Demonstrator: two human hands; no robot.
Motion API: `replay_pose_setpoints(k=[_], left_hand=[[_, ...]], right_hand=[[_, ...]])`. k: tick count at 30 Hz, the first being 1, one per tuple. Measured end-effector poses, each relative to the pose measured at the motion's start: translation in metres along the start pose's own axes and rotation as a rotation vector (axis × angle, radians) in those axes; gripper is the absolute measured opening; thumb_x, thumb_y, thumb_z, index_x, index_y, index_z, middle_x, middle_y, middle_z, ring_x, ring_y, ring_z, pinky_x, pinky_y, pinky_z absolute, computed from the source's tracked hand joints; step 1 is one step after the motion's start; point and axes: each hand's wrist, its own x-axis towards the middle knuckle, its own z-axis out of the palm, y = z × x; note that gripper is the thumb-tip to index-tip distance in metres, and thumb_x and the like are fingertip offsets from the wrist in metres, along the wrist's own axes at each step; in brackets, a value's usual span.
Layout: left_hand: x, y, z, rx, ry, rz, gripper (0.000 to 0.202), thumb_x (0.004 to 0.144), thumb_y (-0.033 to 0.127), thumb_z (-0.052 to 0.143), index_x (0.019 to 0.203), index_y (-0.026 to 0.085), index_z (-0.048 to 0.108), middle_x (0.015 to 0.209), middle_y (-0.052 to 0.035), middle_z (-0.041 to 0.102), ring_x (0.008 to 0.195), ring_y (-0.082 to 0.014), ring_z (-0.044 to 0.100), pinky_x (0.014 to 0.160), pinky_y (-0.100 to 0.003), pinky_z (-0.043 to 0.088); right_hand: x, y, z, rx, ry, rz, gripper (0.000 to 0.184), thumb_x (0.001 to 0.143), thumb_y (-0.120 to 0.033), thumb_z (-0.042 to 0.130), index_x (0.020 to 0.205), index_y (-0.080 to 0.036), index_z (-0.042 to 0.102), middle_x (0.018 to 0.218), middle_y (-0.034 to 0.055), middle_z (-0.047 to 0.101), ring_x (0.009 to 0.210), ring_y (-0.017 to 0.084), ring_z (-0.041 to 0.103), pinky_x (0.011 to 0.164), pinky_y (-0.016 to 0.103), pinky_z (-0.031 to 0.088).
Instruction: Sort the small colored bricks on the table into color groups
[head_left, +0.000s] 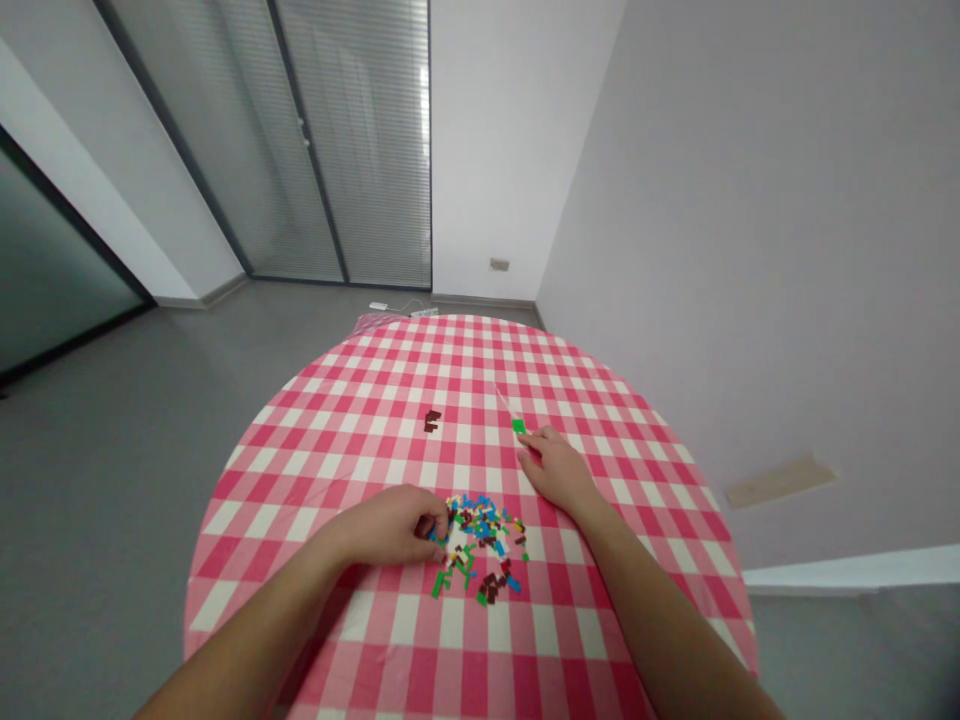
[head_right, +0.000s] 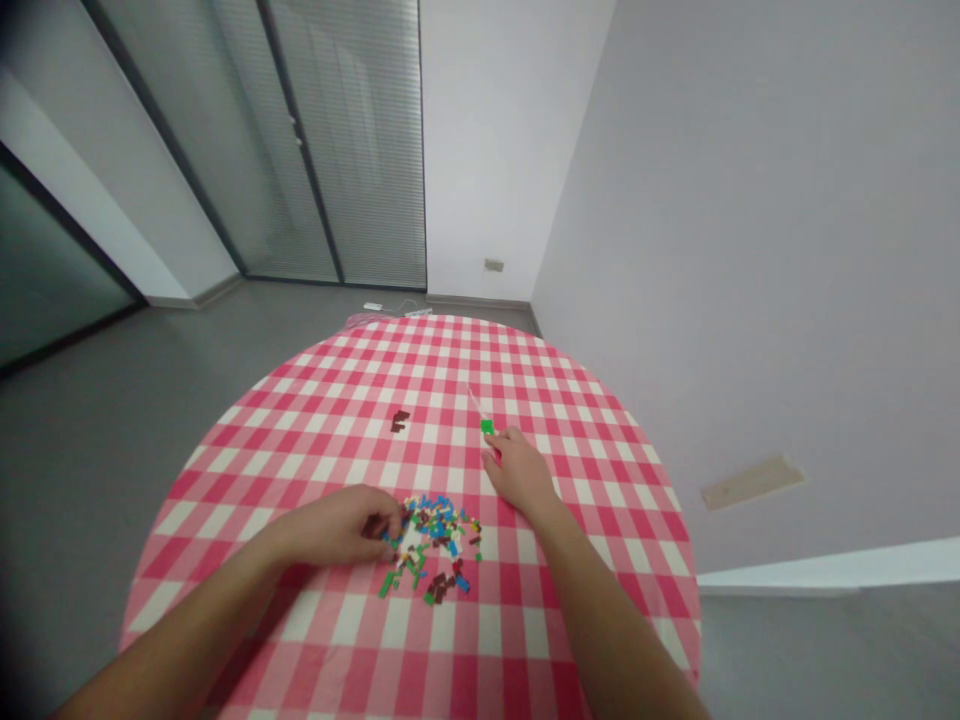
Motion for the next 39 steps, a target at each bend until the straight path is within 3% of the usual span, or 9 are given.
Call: replay_pose_setpoints(k=[13, 17, 23, 27, 32, 36, 39], left_hand=[[0.000, 0.001, -0.001, -0.025, -0.001, 0.008, 0.008, 0.079, 0.028, 0.061, 0.079, 0.020, 0.061, 0.068, 0.0015, 0.055, 0.060, -0.0132, 0.048, 0.054, -0.026, 0.031], [0.001, -0.001, 0.000, -0.071, 0.052, -0.022, 0.009, 0.082, 0.021, 0.053, 0.079, 0.018, 0.061, 0.069, 0.0010, 0.059, 0.061, -0.0129, 0.050, 0.056, -0.026, 0.033], [0.003, -0.005, 0.000, -0.054, 0.139, -0.029, 0.012, 0.083, 0.022, 0.051, 0.079, 0.017, 0.061, 0.068, 0.0007, 0.059, 0.060, -0.0127, 0.049, 0.056, -0.025, 0.033], [0.002, -0.003, -0.001, -0.014, 0.114, -0.045, 0.009, 0.078, 0.023, 0.057, 0.082, 0.018, 0.064, 0.068, 0.0012, 0.059, 0.060, -0.0128, 0.048, 0.054, -0.025, 0.030], [0.001, -0.002, -0.002, 0.028, 0.059, -0.028, 0.014, 0.074, 0.026, 0.065, 0.087, 0.020, 0.068, 0.072, 0.0017, 0.060, 0.062, -0.0133, 0.050, 0.054, -0.025, 0.031], [0.000, -0.004, -0.002, 0.041, 0.037, 0.000, 0.014, 0.074, 0.024, 0.066, 0.087, 0.021, 0.069, 0.075, 0.0018, 0.063, 0.064, -0.0132, 0.052, 0.056, -0.025, 0.034], [0.000, -0.005, -0.003, 0.040, 0.015, 0.023, 0.017, 0.072, 0.026, 0.070, 0.088, 0.022, 0.070, 0.075, 0.0019, 0.063, 0.065, -0.0133, 0.053, 0.056, -0.024, 0.034]], right_hand=[[0.000, -0.005, -0.001, -0.046, 0.006, 0.033, 0.041, 0.096, -0.034, 0.048, 0.132, -0.021, 0.060, 0.115, 0.0126, 0.061, 0.100, 0.024, 0.061, 0.072, 0.029, 0.046], [0.000, -0.005, -0.001, -0.030, 0.004, 0.030, 0.041, 0.095, -0.033, 0.048, 0.132, -0.018, 0.059, 0.114, 0.0131, 0.061, 0.101, 0.024, 0.061, 0.074, 0.030, 0.047], [-0.005, -0.008, -0.005, 0.086, 0.052, -0.063, 0.032, 0.093, -0.026, 0.051, 0.117, -0.016, 0.068, 0.108, 0.0120, 0.066, 0.098, 0.023, 0.062, 0.082, 0.031, 0.047], [-0.017, -0.019, -0.018, 0.233, -0.139, -0.233, 0.020, 0.088, -0.021, 0.056, 0.092, -0.019, 0.076, 0.090, 0.0068, 0.072, 0.083, 0.019, 0.065, 0.075, 0.029, 0.048], [-0.031, -0.038, -0.028, 0.321, -0.423, -0.351, 0.022, 0.080, -0.015, 0.060, 0.088, -0.022, 0.079, 0.080, 0.0025, 0.074, 0.072, 0.016, 0.065, 0.067, 0.024, 0.046], [-0.036, -0.051, -0.025, 0.278, -0.506, -0.408, 0.030, 0.077, -0.010, 0.058, 0.092, -0.024, 0.079, 0.083, 0.0018, 0.075, 0.069, 0.015, 0.063, 0.064, 0.023, 0.043], [-0.041, -0.060, -0.022, 0.226, -0.495, -0.434, 0.025, 0.080, -0.014, 0.060, 0.093, -0.025, 0.078, 0.083, 0.0011, 0.074, 0.071, 0.015, 0.063, 0.065, 0.023, 0.041]])
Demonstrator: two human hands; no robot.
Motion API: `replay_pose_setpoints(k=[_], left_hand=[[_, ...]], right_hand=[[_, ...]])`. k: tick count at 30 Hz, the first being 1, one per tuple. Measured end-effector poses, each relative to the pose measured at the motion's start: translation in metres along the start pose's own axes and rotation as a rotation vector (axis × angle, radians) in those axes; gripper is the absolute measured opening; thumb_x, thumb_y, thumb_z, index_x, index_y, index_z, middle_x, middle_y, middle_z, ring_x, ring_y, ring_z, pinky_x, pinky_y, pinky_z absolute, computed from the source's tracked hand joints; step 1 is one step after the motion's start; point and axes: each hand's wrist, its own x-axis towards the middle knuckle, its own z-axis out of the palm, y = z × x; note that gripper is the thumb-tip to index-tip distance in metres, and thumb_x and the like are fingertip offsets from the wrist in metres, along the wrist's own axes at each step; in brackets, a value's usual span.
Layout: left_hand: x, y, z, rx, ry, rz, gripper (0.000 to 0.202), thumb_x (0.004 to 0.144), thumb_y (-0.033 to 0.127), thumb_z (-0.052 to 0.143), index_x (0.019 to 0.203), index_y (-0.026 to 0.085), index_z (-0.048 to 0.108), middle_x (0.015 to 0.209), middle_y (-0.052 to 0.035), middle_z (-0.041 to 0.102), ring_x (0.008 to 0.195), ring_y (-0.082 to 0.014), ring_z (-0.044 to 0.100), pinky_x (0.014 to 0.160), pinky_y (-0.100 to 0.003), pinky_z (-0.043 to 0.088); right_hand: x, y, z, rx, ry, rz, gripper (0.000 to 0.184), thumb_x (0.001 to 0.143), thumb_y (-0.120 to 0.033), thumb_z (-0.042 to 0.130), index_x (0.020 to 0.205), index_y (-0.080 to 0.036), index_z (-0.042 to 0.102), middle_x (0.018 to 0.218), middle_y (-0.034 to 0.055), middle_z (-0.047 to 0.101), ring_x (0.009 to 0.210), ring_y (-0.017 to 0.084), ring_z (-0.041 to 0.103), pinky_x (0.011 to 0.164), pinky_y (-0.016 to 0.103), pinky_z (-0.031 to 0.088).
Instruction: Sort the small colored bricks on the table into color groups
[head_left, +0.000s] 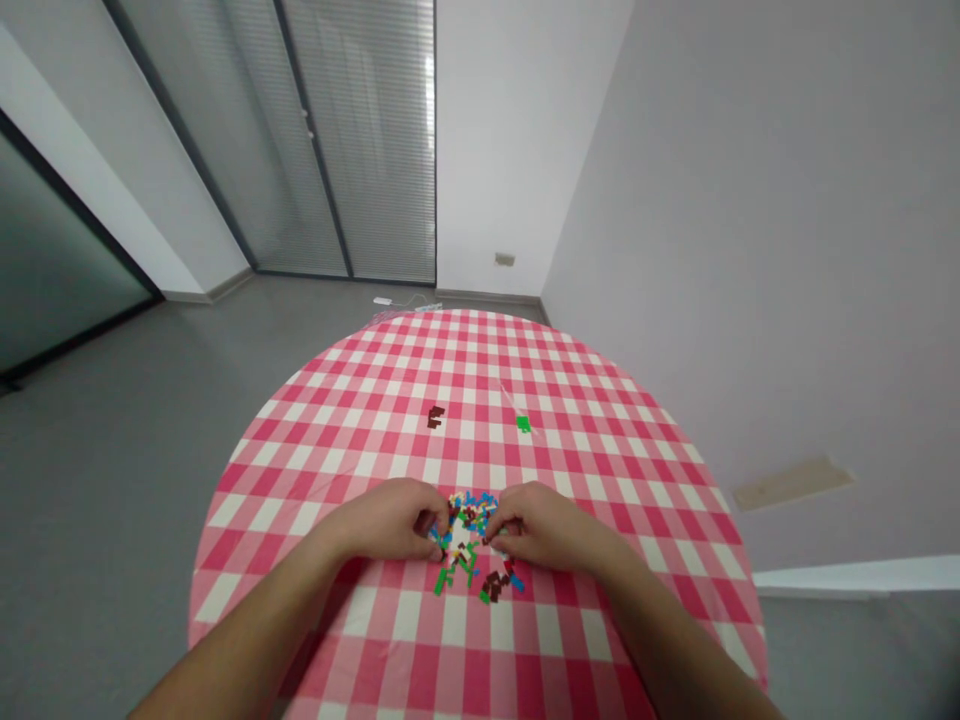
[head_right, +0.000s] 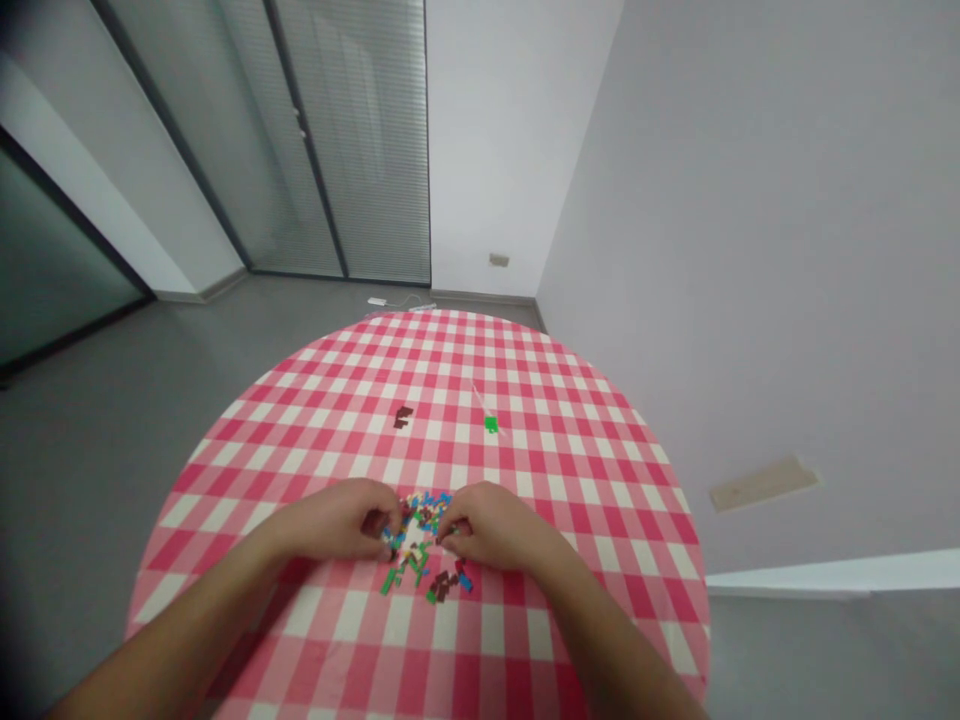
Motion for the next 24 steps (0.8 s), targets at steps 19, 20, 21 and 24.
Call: replay_pose_setpoints(k=[19, 20, 21, 24], left_hand=[[0.001, -0.007, 0.004, -0.066, 0.052, -0.021, 0.005, 0.072, 0.015, 0.053, 0.073, 0.019, 0.056, 0.066, 0.0037, 0.057, 0.059, -0.0115, 0.049, 0.053, -0.023, 0.031], [0.001, -0.007, 0.004, -0.073, 0.069, -0.032, 0.006, 0.074, 0.016, 0.052, 0.075, 0.019, 0.057, 0.066, 0.0032, 0.058, 0.060, -0.0117, 0.050, 0.053, -0.023, 0.032], [0.002, -0.008, 0.004, -0.079, 0.084, -0.039, 0.007, 0.076, 0.017, 0.051, 0.077, 0.019, 0.058, 0.067, 0.0028, 0.059, 0.060, -0.0119, 0.050, 0.053, -0.023, 0.032], [0.003, -0.008, 0.004, -0.081, 0.116, -0.039, 0.012, 0.080, 0.018, 0.049, 0.080, 0.018, 0.061, 0.069, 0.0017, 0.061, 0.061, -0.0122, 0.052, 0.054, -0.023, 0.033]], right_hand=[[0.020, -0.022, 0.025, -0.226, 0.108, 0.070, 0.025, 0.096, -0.025, 0.046, 0.098, -0.021, 0.070, 0.093, 0.0048, 0.072, 0.082, 0.018, 0.064, 0.067, 0.025, 0.039], [0.021, -0.020, 0.026, -0.234, 0.111, 0.066, 0.025, 0.096, -0.025, 0.045, 0.096, -0.021, 0.070, 0.091, 0.0047, 0.072, 0.081, 0.018, 0.064, 0.067, 0.026, 0.039], [0.022, -0.020, 0.026, -0.243, 0.112, 0.056, 0.025, 0.096, -0.027, 0.046, 0.094, -0.021, 0.070, 0.091, 0.0047, 0.072, 0.081, 0.018, 0.063, 0.067, 0.026, 0.039], [0.022, -0.019, 0.027, -0.264, 0.114, 0.034, 0.023, 0.096, -0.029, 0.048, 0.095, -0.021, 0.069, 0.092, 0.0049, 0.071, 0.083, 0.019, 0.063, 0.067, 0.026, 0.039]])
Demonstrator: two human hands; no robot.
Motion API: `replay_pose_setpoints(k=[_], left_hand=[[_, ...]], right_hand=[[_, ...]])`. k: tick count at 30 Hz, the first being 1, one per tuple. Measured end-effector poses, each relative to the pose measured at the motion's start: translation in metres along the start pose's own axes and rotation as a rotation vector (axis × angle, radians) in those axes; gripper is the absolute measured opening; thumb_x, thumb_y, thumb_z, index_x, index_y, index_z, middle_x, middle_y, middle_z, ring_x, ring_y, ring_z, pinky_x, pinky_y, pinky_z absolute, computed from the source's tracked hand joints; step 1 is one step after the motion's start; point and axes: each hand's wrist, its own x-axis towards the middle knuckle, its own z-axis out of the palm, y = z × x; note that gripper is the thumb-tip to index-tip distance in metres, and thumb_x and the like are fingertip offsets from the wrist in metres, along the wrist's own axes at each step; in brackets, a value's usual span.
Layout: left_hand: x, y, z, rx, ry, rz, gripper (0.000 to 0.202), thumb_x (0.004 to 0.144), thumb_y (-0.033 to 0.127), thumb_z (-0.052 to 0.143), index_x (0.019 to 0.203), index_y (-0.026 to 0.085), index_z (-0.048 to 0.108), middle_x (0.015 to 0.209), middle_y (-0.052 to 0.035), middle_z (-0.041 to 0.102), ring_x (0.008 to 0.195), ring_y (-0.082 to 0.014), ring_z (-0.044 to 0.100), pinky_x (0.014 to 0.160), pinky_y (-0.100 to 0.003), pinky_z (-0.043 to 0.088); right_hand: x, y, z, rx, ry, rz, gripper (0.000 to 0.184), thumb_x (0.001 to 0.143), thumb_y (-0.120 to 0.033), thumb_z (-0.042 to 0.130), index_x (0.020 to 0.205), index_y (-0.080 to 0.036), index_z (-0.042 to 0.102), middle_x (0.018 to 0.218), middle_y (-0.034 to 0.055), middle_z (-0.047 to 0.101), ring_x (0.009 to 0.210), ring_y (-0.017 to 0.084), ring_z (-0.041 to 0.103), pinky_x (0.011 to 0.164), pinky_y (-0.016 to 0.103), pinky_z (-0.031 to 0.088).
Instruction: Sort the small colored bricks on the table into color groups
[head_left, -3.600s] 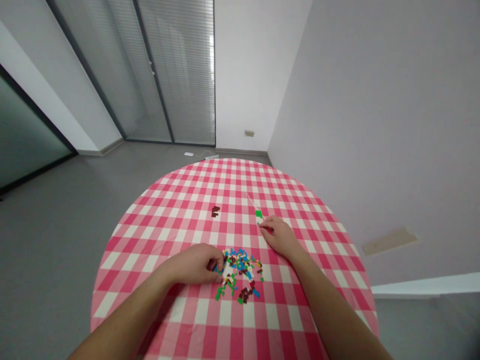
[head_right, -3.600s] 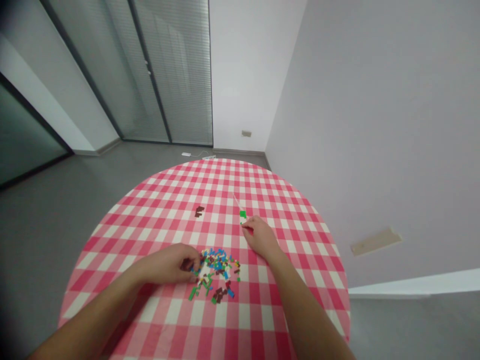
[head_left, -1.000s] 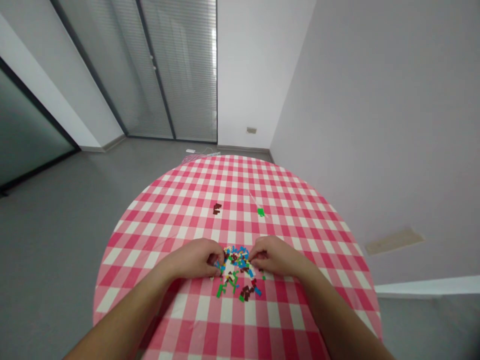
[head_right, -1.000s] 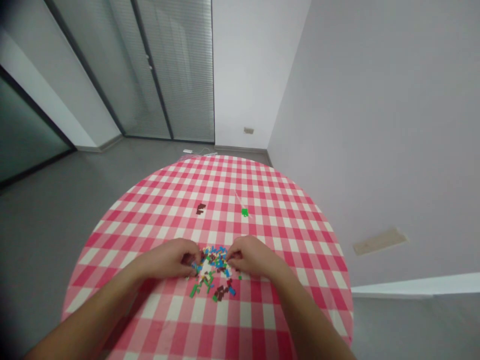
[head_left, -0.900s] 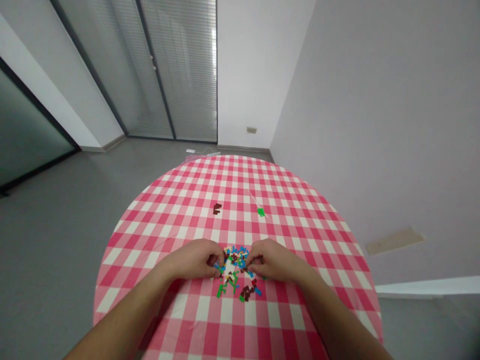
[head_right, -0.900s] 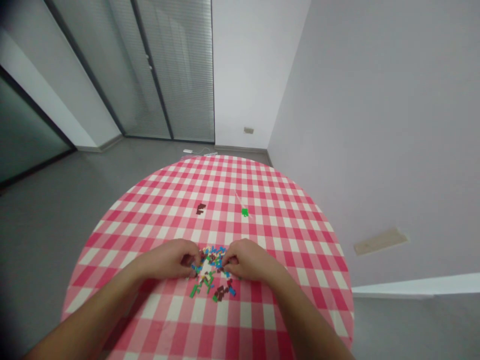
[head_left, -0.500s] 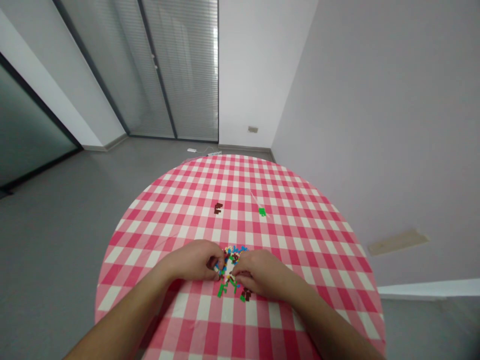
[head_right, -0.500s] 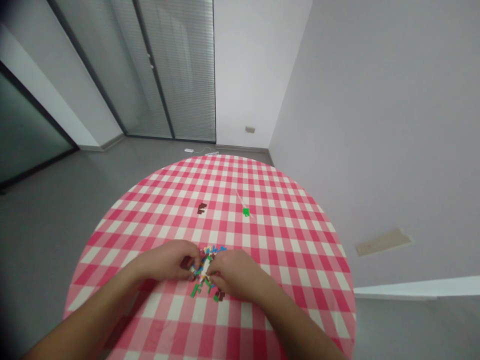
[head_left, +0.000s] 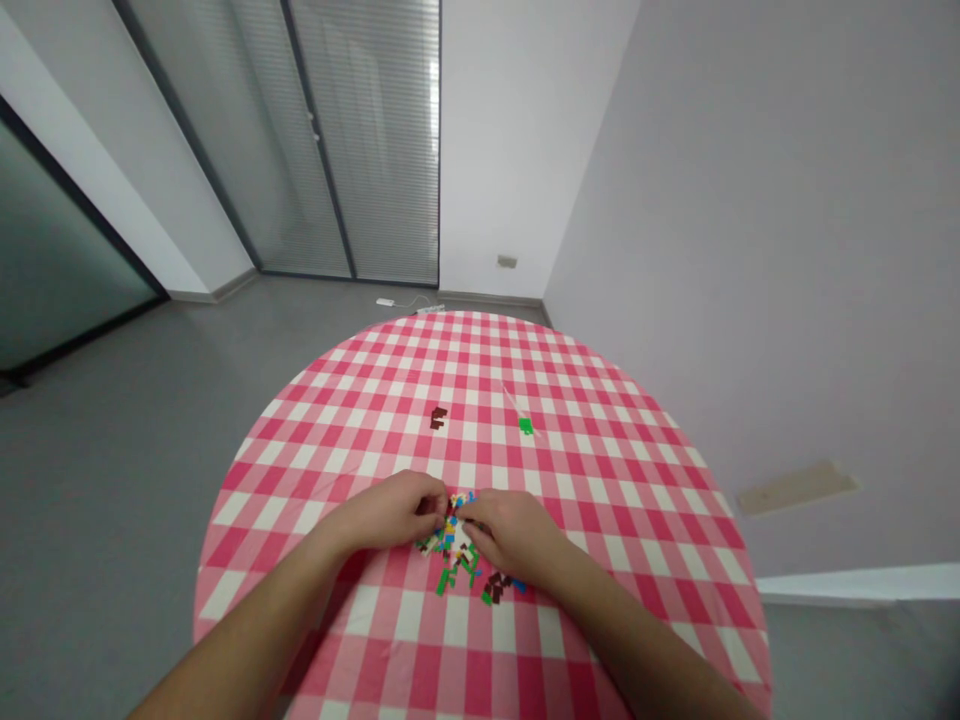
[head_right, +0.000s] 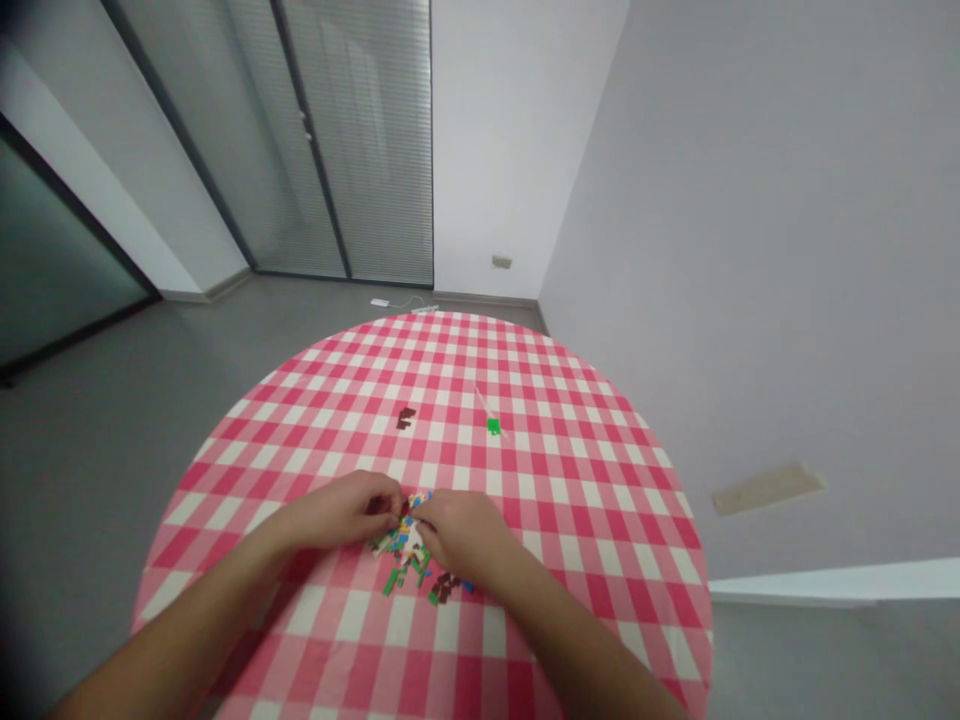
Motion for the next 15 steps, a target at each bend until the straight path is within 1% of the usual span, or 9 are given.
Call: replay_pose_setpoints(k=[3, 5, 8, 10, 15], left_hand=[[0.0009, -0.0006, -0.0005, 0.010, 0.019, 0.016, 0.015, 0.080, 0.017, 0.048, 0.081, 0.018, 0.063, 0.072, 0.0009, 0.063, 0.062, -0.0124, 0.053, 0.055, -0.023, 0.034], [0.0012, -0.0011, -0.0007, 0.014, 0.025, 0.020, 0.015, 0.080, 0.017, 0.048, 0.081, 0.017, 0.063, 0.072, 0.0005, 0.064, 0.063, -0.0126, 0.054, 0.056, -0.023, 0.034], [0.0013, -0.0015, -0.0005, 0.014, 0.022, 0.021, 0.015, 0.080, 0.018, 0.048, 0.082, 0.017, 0.064, 0.073, -0.0001, 0.064, 0.063, -0.0129, 0.054, 0.056, -0.023, 0.035], [0.0013, -0.0015, -0.0002, 0.013, 0.019, 0.023, 0.016, 0.080, 0.017, 0.048, 0.083, 0.017, 0.064, 0.073, -0.0003, 0.064, 0.063, -0.0130, 0.054, 0.056, -0.024, 0.035], [0.0014, 0.0001, -0.0001, 0.017, 0.024, 0.019, 0.016, 0.079, 0.016, 0.048, 0.081, 0.017, 0.064, 0.072, 0.0000, 0.064, 0.062, -0.0127, 0.053, 0.056, -0.023, 0.034]], right_hand=[[-0.0014, -0.0006, -0.0011, 0.003, -0.002, 0.010, 0.022, 0.095, -0.028, 0.049, 0.093, -0.021, 0.070, 0.092, 0.0047, 0.071, 0.082, 0.018, 0.063, 0.068, 0.026, 0.039], [-0.0024, -0.0007, -0.0020, 0.030, -0.007, 0.022, 0.018, 0.092, -0.027, 0.053, 0.092, -0.021, 0.071, 0.091, 0.0041, 0.071, 0.082, 0.018, 0.063, 0.068, 0.026, 0.039], [-0.0036, 0.0000, -0.0028, 0.082, 0.015, 0.050, 0.019, 0.088, -0.028, 0.059, 0.101, -0.022, 0.071, 0.097, 0.0043, 0.072, 0.085, 0.019, 0.064, 0.070, 0.026, 0.040], [-0.0040, 0.0008, -0.0030, 0.090, 0.028, 0.066, 0.022, 0.088, -0.028, 0.058, 0.106, -0.022, 0.070, 0.099, 0.0053, 0.072, 0.087, 0.020, 0.065, 0.072, 0.027, 0.041], [-0.0038, 0.0021, -0.0029, 0.059, 0.015, 0.087, 0.024, 0.086, -0.020, 0.055, 0.103, -0.022, 0.072, 0.098, 0.0055, 0.072, 0.085, 0.019, 0.065, 0.071, 0.027, 0.040]])
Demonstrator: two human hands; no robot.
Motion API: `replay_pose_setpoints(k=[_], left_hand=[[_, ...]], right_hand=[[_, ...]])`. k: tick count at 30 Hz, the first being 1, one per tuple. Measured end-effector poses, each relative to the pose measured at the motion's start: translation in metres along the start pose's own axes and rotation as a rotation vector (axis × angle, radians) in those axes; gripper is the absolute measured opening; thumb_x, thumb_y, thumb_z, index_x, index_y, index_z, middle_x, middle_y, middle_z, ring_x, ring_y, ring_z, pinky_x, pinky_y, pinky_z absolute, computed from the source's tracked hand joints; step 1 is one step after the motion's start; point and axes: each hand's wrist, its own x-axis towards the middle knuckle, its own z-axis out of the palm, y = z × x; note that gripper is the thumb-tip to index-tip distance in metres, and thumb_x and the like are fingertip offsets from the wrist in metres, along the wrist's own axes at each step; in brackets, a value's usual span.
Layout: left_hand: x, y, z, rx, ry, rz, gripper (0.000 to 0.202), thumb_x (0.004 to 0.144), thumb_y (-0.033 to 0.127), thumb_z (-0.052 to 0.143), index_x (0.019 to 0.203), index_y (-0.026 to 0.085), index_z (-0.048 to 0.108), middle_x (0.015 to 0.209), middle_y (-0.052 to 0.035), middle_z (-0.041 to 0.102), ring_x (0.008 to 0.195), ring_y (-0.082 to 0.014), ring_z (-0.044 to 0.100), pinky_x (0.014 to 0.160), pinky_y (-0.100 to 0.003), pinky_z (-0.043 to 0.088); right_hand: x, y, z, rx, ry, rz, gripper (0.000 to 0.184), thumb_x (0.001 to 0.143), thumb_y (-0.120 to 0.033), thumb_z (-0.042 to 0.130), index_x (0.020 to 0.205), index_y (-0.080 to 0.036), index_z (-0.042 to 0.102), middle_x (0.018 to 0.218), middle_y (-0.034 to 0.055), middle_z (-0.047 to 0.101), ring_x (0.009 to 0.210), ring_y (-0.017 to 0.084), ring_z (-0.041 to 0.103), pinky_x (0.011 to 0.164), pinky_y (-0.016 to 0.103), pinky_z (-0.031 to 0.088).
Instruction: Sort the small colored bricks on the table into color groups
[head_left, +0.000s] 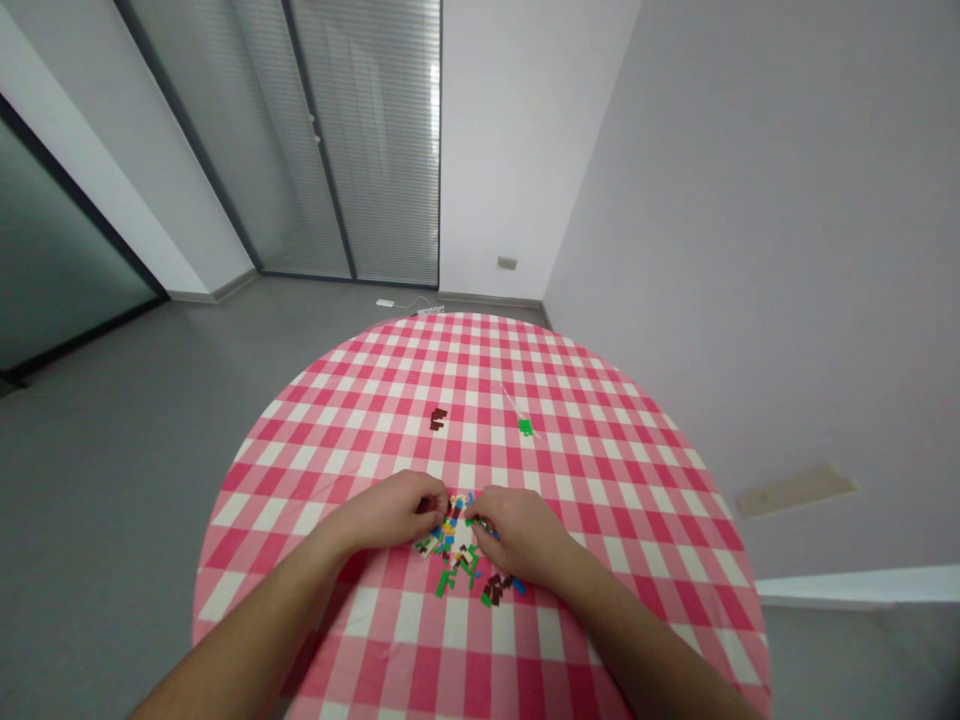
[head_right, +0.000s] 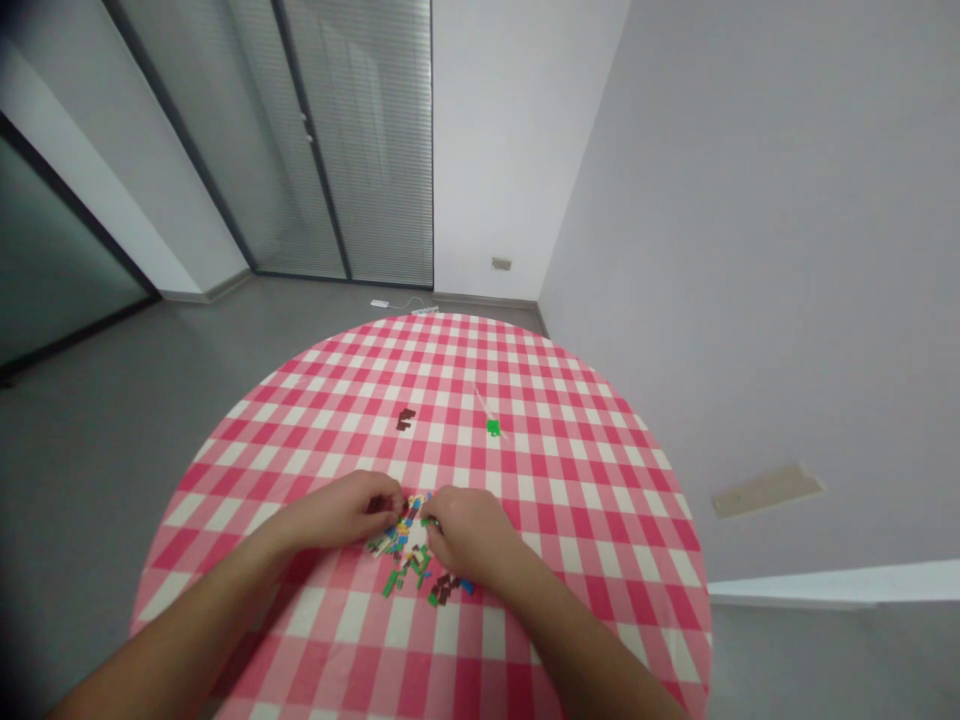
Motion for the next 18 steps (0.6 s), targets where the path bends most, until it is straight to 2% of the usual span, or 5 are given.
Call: replay_pose_setpoints(k=[9, 14, 16, 18], left_hand=[[0.0004, 0.0039, -0.0015, 0.014, -0.009, 0.005, 0.017, 0.079, 0.015, 0.046, 0.079, 0.016, 0.064, 0.070, 0.0003, 0.063, 0.062, -0.0124, 0.052, 0.056, -0.023, 0.034], [0.0002, 0.0028, -0.0005, 0.029, -0.006, 0.000, 0.017, 0.079, 0.015, 0.046, 0.079, 0.016, 0.063, 0.070, 0.0000, 0.063, 0.061, -0.0122, 0.051, 0.056, -0.024, 0.034], [0.0003, 0.0017, 0.0003, 0.021, -0.009, -0.007, 0.018, 0.078, 0.015, 0.046, 0.080, 0.016, 0.064, 0.071, -0.0002, 0.064, 0.061, -0.0126, 0.052, 0.056, -0.024, 0.034], [0.0005, 0.0010, 0.0009, 0.006, -0.016, -0.015, 0.018, 0.078, 0.015, 0.046, 0.081, 0.017, 0.064, 0.072, -0.0004, 0.064, 0.062, -0.0129, 0.053, 0.057, -0.024, 0.035]], right_hand=[[0.0007, 0.0005, -0.0018, -0.035, -0.018, -0.037, 0.020, 0.089, -0.026, 0.057, 0.104, -0.023, 0.071, 0.095, 0.0047, 0.069, 0.082, 0.017, 0.062, 0.067, 0.025, 0.039], [0.0017, -0.0018, -0.0018, -0.075, -0.059, -0.123, 0.019, 0.094, -0.024, 0.053, 0.093, -0.020, 0.072, 0.089, 0.0048, 0.066, 0.080, 0.016, 0.059, 0.065, 0.025, 0.039], [0.0014, -0.0025, -0.0018, -0.035, -0.028, -0.145, 0.020, 0.095, -0.025, 0.052, 0.095, -0.020, 0.071, 0.092, 0.0053, 0.065, 0.082, 0.016, 0.059, 0.068, 0.025, 0.042], [0.0007, 0.0004, -0.0030, 0.040, 0.066, -0.148, 0.021, 0.096, -0.025, 0.050, 0.098, -0.019, 0.070, 0.097, 0.0064, 0.064, 0.087, 0.017, 0.059, 0.073, 0.026, 0.045]])
